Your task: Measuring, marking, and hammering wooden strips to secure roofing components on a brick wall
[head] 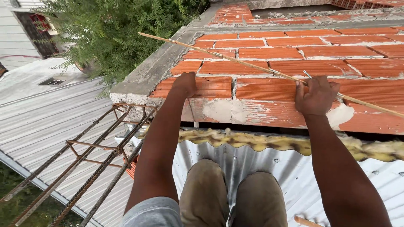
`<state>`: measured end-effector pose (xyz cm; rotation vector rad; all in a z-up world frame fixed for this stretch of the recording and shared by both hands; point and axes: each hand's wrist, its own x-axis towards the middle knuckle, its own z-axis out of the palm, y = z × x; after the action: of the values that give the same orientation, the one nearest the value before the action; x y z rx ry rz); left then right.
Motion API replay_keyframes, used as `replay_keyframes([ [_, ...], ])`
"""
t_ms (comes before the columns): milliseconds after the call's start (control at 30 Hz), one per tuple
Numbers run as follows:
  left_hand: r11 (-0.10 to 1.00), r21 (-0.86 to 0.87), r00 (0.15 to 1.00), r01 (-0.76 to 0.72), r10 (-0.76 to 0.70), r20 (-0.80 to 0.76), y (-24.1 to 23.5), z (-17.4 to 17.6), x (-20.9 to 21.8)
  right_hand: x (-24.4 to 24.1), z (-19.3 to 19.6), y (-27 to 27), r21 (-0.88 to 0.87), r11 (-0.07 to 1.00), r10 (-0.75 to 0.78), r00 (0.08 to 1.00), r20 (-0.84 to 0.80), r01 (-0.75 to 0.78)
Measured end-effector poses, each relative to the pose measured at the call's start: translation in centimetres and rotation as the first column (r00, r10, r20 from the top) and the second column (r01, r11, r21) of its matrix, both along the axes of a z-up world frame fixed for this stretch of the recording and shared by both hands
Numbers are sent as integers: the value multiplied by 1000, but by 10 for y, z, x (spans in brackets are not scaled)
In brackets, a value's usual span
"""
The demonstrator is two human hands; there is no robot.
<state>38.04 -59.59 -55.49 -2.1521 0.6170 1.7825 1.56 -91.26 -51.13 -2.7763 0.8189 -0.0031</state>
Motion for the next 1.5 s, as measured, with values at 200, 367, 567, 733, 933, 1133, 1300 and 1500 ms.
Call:
replay_keyframes([
  [200,902,-94,906,421,-412,100,23,14,-30,1,0,0,-13,1000,6,1000,5,-6],
  [367,912,-102,914,397,-384,129,22,49,-55,-3,-6,-2,-1,1000,27,1000,12,-27],
  [567,921,97,923,376,-364,-122,-36,131,-16,-4,-8,-6,2,995,99,991,89,-100],
  [733,850,-385,888,359,-184,421,-30,51,-26,-20,-20,-6,-23,994,112,992,64,-110],
  [933,906,-423,997,7,27,74,1,-17,-36,-35,-36,-10,-168,964,183,973,-140,-205],
  [1133,939,-343,993,-2,41,107,23,4,-6,-45,-58,-11,105,980,168,986,10,-168],
  [1300,996,-64,970,-69,82,228,53,41,48,-55,-71,-10,344,937,68,998,8,-67],
  [1500,944,230,899,-238,124,421,102,61,93,-8,-25,-4,523,851,45,999,9,-43],
])
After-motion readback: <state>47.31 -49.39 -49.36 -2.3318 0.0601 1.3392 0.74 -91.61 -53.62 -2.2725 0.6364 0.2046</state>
